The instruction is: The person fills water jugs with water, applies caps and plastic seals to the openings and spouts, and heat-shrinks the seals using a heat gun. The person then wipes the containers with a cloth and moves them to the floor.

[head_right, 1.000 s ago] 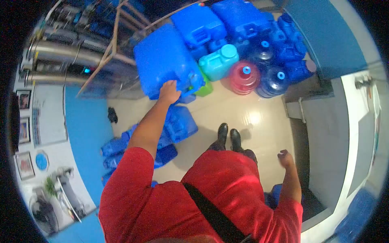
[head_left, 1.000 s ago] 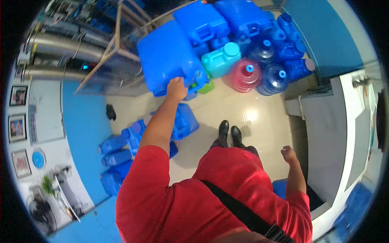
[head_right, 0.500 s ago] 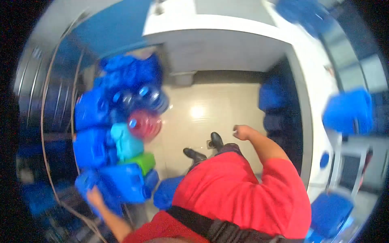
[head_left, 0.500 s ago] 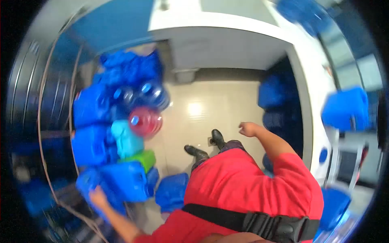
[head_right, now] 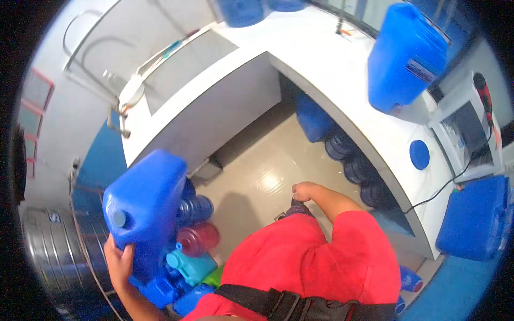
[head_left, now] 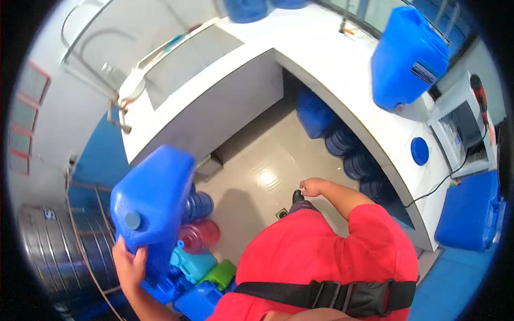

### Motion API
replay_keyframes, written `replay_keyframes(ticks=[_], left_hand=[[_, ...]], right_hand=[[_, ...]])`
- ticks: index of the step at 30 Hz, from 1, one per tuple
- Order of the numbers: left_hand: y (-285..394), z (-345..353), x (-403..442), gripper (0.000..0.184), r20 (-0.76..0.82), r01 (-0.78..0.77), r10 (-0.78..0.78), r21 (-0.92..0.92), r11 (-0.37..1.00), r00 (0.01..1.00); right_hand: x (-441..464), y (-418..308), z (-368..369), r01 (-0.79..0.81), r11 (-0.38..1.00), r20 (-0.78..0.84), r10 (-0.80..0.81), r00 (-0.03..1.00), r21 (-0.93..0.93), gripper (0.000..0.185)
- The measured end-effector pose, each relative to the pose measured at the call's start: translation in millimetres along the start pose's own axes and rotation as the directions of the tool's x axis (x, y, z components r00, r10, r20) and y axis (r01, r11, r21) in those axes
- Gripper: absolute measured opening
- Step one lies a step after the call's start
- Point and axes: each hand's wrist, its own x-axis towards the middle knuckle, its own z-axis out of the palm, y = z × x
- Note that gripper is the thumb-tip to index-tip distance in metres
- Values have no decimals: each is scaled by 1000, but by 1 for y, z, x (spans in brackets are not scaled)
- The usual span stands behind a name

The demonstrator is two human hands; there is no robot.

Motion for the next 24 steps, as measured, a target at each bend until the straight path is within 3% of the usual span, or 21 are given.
replay_keyframes(ticks=[1,3,7,9,13,14,16,18,21,23,24], left_hand=[[43,5,33,34,43,-285,282,176,942,958],[119,12,99,40,306,-336,308,43,941,901],[219,48,222,34,309,-677,611,460,575,729],[278,76,278,24,258,-793,820,511,332,510],[406,123,364,11,356,-882,919,470,-19,171],[432,135,383,11,348,-887,927,460,-41,138],[478,161,416,12,395,-902,917,376,-214,-53],[516,187,437,12,394,-896,913,361,-260,-106],[552,218,466,13,367,-884,914,352,-309,-173],[576,238,483,14,336,-880,914,333,-340,-226],[582,246,494,20,324,-911,932,311,-269,-165]], right_hand=[[-1,16,-5,-5,1000,-24,6,1000,28,50],[-13,41,-28,43,994,-136,-29,990,104,48],[-53,78,-65,34,984,-275,16,961,175,47],[-69,96,-69,84,959,-388,28,921,270,45],[-124,89,-102,41,912,-460,167,872,408,44],[-139,85,-112,76,885,-500,187,846,459,43],[-166,78,-126,104,848,-543,234,806,520,42],[-188,73,-141,264,793,-708,274,651,550,38],[-231,64,-176,290,686,-703,451,551,668,36],[-265,60,-197,222,655,-661,559,501,722,35],[-276,60,-204,164,617,-610,637,471,770,35]])
